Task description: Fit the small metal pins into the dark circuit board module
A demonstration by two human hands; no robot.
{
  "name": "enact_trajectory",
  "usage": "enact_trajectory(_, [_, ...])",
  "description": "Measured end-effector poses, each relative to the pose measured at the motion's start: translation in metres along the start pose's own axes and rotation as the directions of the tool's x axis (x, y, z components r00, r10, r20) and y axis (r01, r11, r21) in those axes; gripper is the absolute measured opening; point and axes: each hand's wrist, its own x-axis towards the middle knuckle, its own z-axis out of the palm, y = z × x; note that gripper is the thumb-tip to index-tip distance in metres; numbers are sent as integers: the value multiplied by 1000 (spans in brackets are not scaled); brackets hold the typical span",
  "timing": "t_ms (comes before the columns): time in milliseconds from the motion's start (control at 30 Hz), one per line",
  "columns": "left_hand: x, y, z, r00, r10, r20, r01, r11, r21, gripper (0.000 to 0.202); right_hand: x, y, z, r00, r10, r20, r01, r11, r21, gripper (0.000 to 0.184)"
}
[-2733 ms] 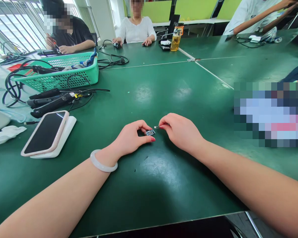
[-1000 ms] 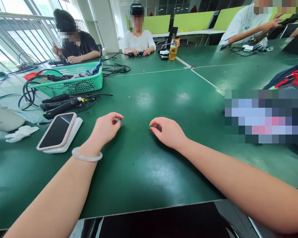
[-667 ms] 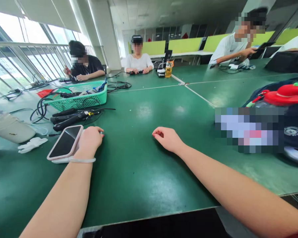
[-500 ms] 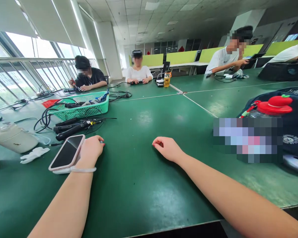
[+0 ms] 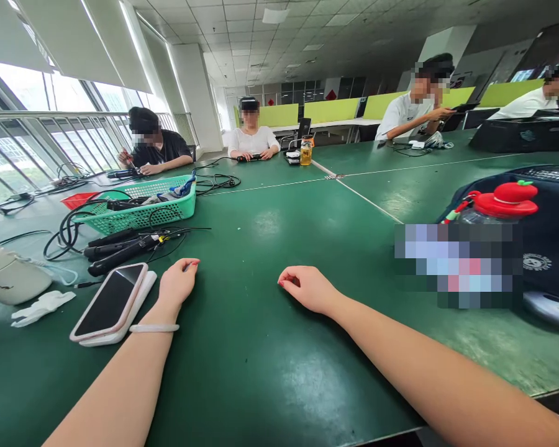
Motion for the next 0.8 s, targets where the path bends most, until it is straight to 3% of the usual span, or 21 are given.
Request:
enact_trajectory(100, [-11,16,9,996,58,62,-50,990,-129,33,1,-3,3,999,-20,28,20,1000,-21,14])
enact_trajectory(200, [-39,46,17,973,160,168,-78,907,-414,32,2,-6,8,997,-68,47,72,994,-86,10])
enact_trajectory(267, [-61,67,21,927,278,253,-61,776,-628,30,2,-7,11,993,-101,59,109,983,-146,12])
enact_trajectory(333, [-80,82,24,855,401,330,-20,660,-751,31,3,-6,13,990,-127,67,137,972,-190,15])
enact_trajectory(400, [-91,89,26,817,462,345,-5,604,-797,30,3,-5,14,987,-143,73,155,966,-206,18])
enact_trajectory(567, [-92,85,29,794,489,360,26,564,-825,29,2,-2,13,983,-151,103,171,958,-232,17])
enact_trajectory(700, [-90,83,33,763,502,408,40,592,-805,32,1,-2,14,976,-179,121,204,950,-235,17])
enact_trajectory(800, [-89,84,35,778,471,415,35,627,-778,32,1,-2,13,972,-194,131,222,942,-254,22])
